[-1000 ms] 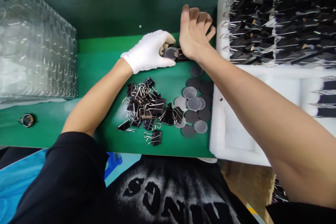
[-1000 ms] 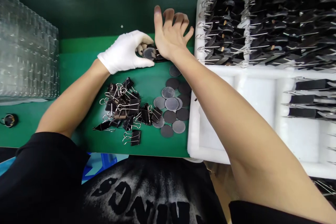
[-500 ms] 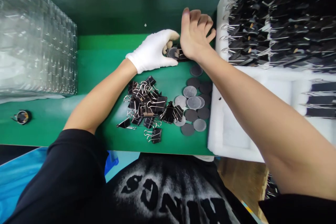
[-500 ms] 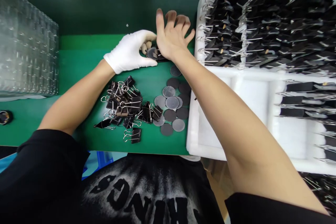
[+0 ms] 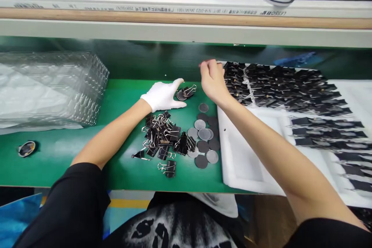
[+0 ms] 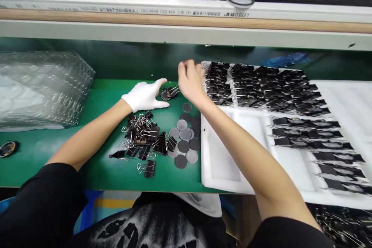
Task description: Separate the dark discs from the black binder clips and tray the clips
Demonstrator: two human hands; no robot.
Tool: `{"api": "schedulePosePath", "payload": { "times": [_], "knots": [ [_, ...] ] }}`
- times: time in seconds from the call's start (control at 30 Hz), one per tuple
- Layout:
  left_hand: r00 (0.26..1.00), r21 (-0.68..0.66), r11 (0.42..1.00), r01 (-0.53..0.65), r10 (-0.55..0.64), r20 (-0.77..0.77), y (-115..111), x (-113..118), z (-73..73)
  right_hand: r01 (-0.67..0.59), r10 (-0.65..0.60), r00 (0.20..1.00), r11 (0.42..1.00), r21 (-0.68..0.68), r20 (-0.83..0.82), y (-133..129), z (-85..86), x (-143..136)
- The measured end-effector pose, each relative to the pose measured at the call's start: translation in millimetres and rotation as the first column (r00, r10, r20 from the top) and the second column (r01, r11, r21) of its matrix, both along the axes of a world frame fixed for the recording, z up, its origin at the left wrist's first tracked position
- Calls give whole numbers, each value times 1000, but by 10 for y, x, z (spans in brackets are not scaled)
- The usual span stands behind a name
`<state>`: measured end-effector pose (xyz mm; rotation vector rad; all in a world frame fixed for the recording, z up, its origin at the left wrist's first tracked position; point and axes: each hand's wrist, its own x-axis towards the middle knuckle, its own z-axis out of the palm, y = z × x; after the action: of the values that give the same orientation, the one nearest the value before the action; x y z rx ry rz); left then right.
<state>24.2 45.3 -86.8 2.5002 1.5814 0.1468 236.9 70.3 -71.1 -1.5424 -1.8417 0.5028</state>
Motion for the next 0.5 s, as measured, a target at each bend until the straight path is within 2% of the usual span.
{"api": "schedulePosePath", "payload": {
  "times": [0.03,0.07,0.13,0.2,0.23,0.3,0.43,0.5],
  "knots": [
    [999,3,1000,25,-25,-39,1,-44,52,-151,152,987,988,-24,49,-156,80,65],
    [996,4,998,65,-64,-62,12,-84,94,-304,312,946,948,-96,90,-322,147,123],
    [980,-11,984,177,-177,-85,43,-138,145,-521,568,816,803,-290,106,-650,232,208],
    [948,-56,954,296,-300,-106,56,-139,161,-617,698,714,669,-415,63,-927,249,248],
    [934,-75,941,330,-337,-117,50,-121,167,-639,725,688,632,-439,41,-1035,235,254],
    [928,-84,938,335,-344,-144,12,-68,193,-649,727,687,620,-441,11,-1180,177,244],
    [946,-135,957,257,-278,-169,-82,8,320,-583,614,787,706,-403,-63,-1255,26,160],
    [953,-126,964,234,-253,-169,-97,7,367,-604,610,784,707,-369,-114,-1242,-29,89]
  ]
}}
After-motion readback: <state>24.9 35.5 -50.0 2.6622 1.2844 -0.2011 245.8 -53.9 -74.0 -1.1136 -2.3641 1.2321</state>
